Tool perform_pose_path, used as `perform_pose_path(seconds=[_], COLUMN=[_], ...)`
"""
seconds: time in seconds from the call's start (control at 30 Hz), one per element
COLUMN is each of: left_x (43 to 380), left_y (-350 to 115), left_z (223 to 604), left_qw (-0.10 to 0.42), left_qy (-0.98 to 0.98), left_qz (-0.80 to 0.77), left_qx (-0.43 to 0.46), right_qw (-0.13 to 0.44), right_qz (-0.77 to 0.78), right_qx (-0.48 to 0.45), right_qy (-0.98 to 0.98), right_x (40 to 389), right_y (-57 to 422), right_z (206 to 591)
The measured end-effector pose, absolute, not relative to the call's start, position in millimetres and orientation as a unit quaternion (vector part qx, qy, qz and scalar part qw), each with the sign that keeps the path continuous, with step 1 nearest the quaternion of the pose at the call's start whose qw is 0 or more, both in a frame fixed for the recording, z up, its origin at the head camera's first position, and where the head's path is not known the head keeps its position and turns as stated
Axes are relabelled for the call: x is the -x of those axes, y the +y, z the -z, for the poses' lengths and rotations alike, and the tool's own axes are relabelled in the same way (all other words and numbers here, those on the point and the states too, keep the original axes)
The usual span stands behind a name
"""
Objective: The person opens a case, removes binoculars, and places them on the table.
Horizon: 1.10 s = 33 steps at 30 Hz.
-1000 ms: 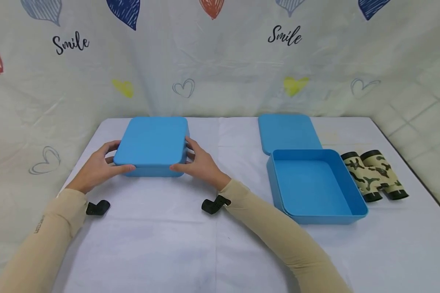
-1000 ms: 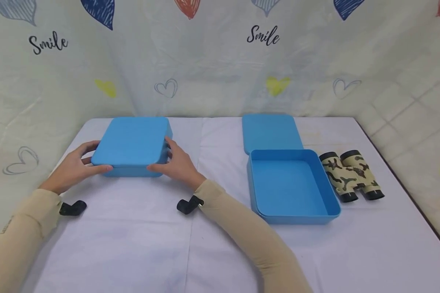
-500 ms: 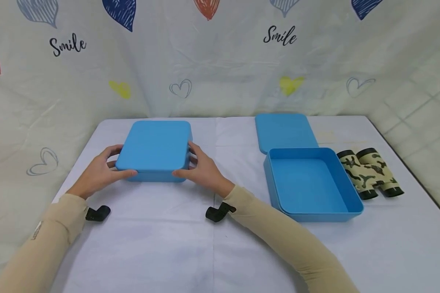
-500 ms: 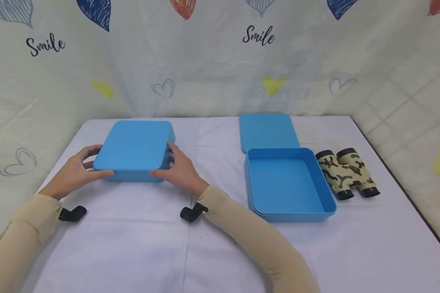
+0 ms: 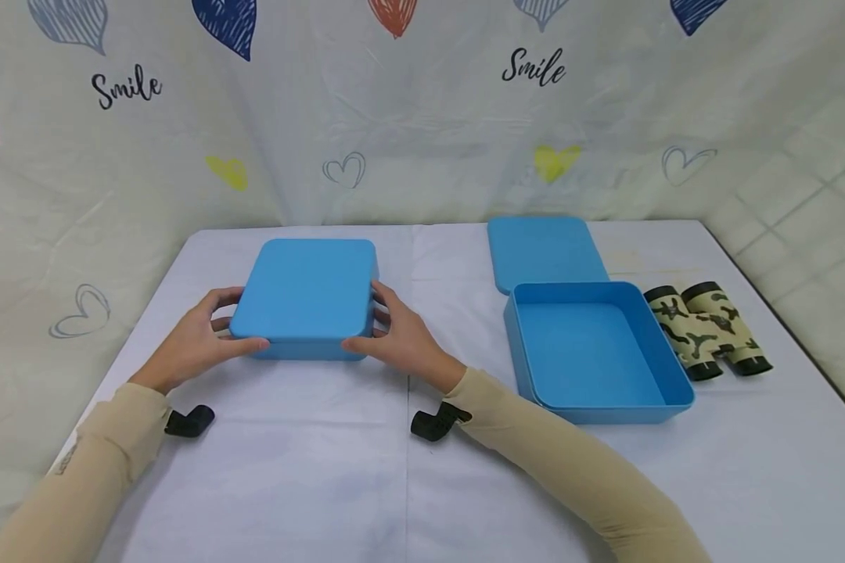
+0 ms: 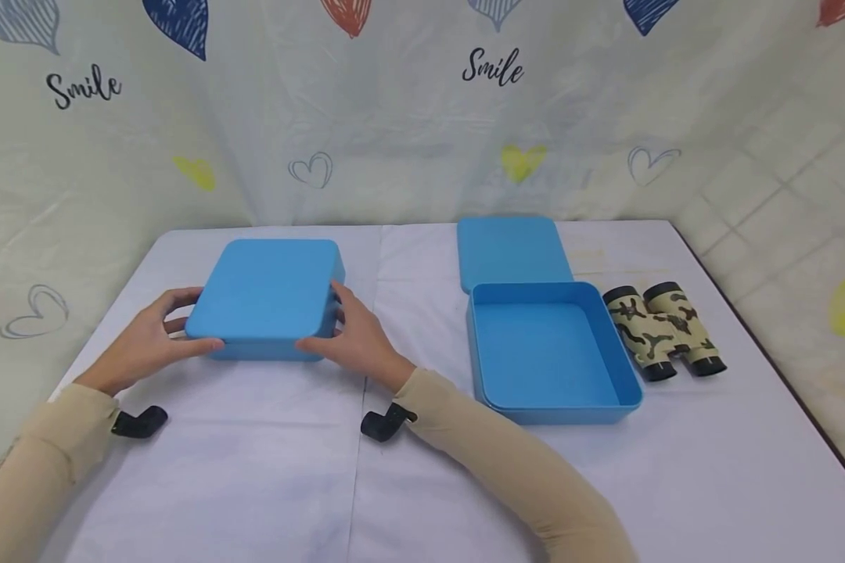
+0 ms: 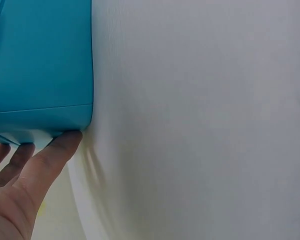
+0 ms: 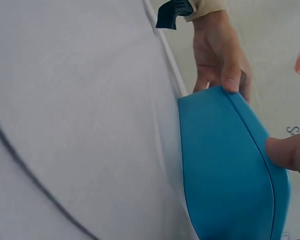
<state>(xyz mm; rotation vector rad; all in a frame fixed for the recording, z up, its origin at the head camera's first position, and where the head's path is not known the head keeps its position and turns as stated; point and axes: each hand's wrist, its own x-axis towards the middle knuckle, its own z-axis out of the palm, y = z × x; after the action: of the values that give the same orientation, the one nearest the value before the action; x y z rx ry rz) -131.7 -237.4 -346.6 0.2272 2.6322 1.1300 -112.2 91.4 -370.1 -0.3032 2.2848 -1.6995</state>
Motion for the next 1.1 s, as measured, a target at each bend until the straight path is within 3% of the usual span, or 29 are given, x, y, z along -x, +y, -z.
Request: perform_pose_path(seconds=[1.1], left_x=[100.0], left_y=[-222.1], left_z=[344.9], left_qw=[0.124], left_qy=[0.907], left_qz=[-0.389], left_qx=[-0.1], right_qw=[0.132], right_qz=[0.578], right_qx=[0.121], right_qy=[0.796], right_x=[74.4], right_y=[111.5], right_z=[367.3])
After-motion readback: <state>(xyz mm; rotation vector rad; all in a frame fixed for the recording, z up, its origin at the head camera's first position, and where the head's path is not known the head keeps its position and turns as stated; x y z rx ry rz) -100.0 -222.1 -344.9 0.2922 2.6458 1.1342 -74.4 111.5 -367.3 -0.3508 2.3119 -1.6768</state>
